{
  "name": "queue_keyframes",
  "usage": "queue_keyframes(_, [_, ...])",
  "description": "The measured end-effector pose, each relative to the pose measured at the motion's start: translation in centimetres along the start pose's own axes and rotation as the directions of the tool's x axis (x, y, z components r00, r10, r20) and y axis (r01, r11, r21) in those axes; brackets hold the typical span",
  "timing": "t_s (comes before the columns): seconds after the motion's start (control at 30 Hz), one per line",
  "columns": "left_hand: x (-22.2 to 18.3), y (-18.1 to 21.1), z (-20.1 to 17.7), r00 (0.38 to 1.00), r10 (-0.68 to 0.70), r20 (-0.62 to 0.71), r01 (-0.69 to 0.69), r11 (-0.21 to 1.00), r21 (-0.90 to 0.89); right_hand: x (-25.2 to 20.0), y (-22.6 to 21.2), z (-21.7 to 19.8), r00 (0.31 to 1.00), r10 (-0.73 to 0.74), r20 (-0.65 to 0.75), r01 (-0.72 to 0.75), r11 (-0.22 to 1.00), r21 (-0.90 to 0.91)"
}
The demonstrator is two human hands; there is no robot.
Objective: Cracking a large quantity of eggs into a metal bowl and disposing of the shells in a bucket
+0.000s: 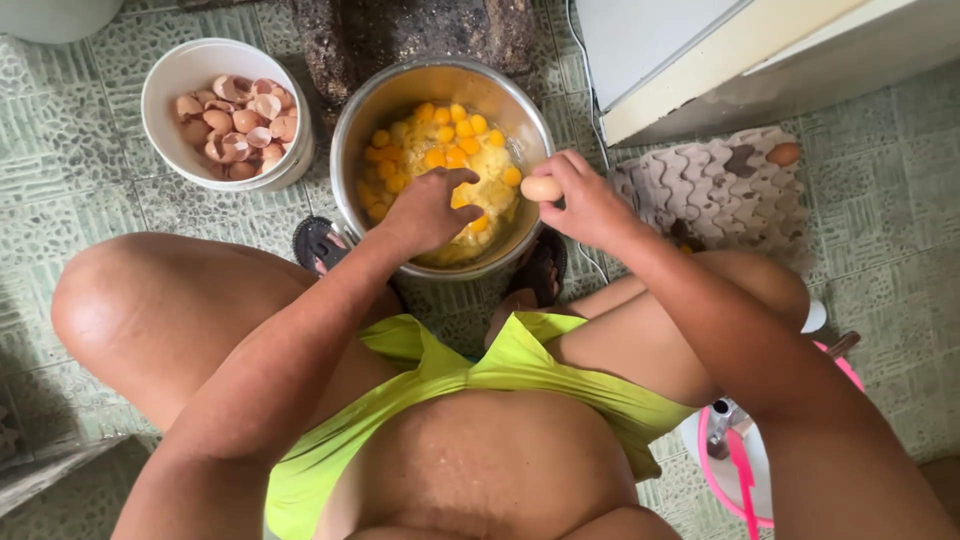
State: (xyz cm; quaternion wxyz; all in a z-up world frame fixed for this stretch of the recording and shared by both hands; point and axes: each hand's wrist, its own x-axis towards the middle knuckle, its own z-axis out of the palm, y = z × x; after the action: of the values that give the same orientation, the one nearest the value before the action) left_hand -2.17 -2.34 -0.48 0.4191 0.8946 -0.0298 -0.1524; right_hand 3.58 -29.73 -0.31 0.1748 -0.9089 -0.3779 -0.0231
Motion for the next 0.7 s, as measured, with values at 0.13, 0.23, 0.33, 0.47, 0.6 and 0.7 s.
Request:
queue_keyframes(0.13, [0.4, 0.4, 0.9, 0.997, -0.068, 0.035, 0.075, 0.952, -0.297, 1.7, -3.3, -1.8, 0.949, 0.264, 0.171, -0.313, 0.753, 0.579])
queue_keyframes(0.23, [0.6, 1.9, 0.8, 0.999, 0.013, -0.05, -0.035, 0.886, -0.463, 3.0, -4.5, -0.9, 0.883, 0.315, 0.348, -0.452, 0.376, 0.809])
queue_keyframes(0.33, [0.6, 3.0, -0.6, 0.988, 0.069, -0.138, -0.126, 0.876, -0.465, 4.0, -4.3, 0.3, 0.883, 0.309, 0.354, -0.431, 0.233, 0.872])
queue_keyframes(0.47, [1.2, 2.3, -1.3, 0.966, 0.111, -0.233, -0.19, 0.915, -0.355, 5.0, -4.7, 0.0, 0.893, 0.311, 0.327, -0.406, 0.239, 0.882])
queue_keyframes(0.6, [3.2, -0.3, -0.5, 0.953, 0.128, -0.276, -0.207, 0.938, -0.279, 5.7, -5.3, -2.2, 0.923, 0.276, 0.27, -0.373, 0.456, 0.808])
queue_keyframes(0.7, [3.8, -1.7, -0.2, 0.938, 0.183, -0.294, -0.219, 0.971, -0.092, 6.2, -6.1, -3.2, 0.946, 0.259, 0.193, -0.323, 0.748, 0.579])
